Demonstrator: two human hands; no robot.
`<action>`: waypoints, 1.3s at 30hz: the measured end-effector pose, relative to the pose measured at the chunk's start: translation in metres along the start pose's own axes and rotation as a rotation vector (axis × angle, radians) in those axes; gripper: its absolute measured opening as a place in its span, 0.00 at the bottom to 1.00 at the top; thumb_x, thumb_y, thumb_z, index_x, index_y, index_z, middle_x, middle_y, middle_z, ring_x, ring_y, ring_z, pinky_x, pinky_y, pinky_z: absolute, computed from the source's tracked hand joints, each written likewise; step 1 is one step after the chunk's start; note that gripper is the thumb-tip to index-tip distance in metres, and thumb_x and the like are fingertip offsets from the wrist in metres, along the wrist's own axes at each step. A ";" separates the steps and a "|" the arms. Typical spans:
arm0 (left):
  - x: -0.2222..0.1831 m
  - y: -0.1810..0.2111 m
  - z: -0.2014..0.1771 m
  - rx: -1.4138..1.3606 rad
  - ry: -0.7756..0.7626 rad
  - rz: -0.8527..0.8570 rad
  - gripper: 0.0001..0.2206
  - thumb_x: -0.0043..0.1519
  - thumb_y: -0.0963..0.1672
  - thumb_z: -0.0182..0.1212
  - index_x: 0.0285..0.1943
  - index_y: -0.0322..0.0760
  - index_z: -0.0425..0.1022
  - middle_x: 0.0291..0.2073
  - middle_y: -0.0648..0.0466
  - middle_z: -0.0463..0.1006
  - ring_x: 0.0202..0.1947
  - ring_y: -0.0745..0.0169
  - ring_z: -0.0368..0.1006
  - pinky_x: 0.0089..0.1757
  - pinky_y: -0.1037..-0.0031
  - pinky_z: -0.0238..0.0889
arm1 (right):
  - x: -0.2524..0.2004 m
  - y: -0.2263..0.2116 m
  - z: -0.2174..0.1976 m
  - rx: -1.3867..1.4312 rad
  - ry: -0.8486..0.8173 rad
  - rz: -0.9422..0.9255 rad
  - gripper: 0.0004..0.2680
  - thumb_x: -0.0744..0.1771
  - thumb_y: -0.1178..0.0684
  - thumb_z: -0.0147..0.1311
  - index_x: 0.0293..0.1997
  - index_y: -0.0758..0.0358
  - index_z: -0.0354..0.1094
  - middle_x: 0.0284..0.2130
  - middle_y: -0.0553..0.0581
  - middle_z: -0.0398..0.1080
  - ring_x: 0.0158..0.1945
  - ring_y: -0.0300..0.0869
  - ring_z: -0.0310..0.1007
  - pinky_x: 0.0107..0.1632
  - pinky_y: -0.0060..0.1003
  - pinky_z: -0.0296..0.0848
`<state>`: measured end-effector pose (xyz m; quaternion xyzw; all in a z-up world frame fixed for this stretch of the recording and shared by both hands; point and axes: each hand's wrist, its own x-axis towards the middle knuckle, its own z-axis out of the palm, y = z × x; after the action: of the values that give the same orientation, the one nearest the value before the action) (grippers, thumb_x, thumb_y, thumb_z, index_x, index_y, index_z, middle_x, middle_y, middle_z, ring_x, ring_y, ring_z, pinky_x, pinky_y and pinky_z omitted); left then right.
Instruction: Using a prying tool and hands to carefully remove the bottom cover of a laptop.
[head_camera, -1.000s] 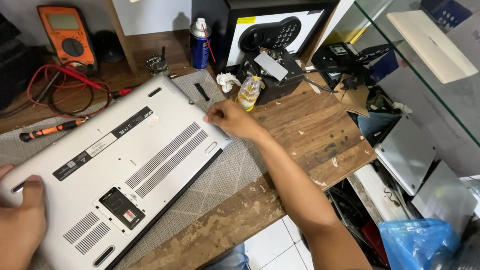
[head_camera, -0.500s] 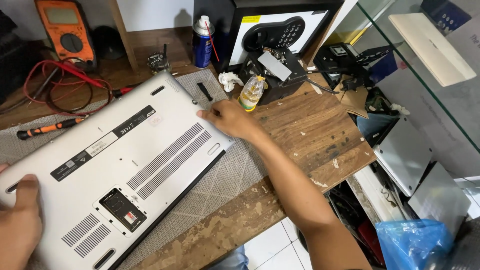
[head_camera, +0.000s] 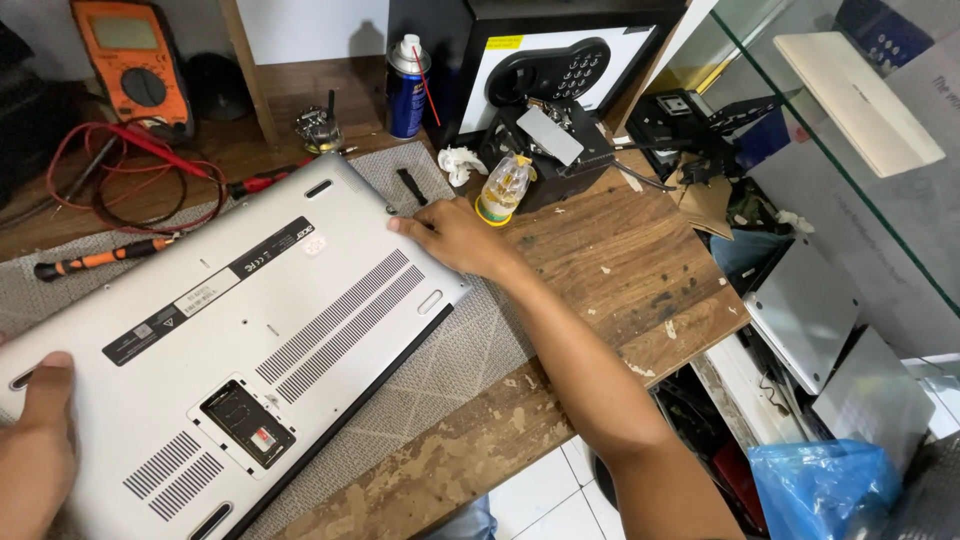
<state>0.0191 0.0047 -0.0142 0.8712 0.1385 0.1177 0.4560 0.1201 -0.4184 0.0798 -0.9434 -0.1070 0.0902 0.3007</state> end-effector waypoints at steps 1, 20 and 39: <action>-0.001 0.001 0.000 -0.002 -0.009 -0.073 0.24 0.80 0.52 0.48 0.77 0.31 0.65 0.62 0.39 0.70 0.59 0.40 0.63 0.57 0.58 0.48 | 0.002 0.002 0.001 -0.011 0.001 0.004 0.24 0.69 0.31 0.43 0.15 0.56 0.58 0.11 0.52 0.62 0.20 0.46 0.68 0.47 0.42 0.69; -0.028 0.077 -0.027 0.134 0.093 0.060 0.20 0.77 0.44 0.60 0.76 0.30 0.70 0.54 0.34 0.77 0.48 0.39 0.73 0.51 0.57 0.60 | 0.005 0.013 0.008 0.013 0.023 -0.061 0.23 0.69 0.30 0.42 0.16 0.52 0.58 0.10 0.44 0.61 0.18 0.40 0.66 0.64 0.46 0.61; -0.012 0.046 -0.001 0.457 0.254 0.646 0.24 0.66 0.46 0.67 0.67 0.20 0.82 0.58 0.26 0.72 0.63 0.29 0.68 0.65 0.50 0.62 | 0.007 0.027 0.012 0.124 0.074 -0.221 0.21 0.70 0.35 0.45 0.15 0.46 0.54 0.09 0.39 0.52 0.14 0.31 0.57 0.62 0.49 0.67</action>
<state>0.0140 -0.0235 0.0234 0.9273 -0.0641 0.3274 0.1698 0.1282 -0.4318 0.0539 -0.9082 -0.1931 0.0279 0.3702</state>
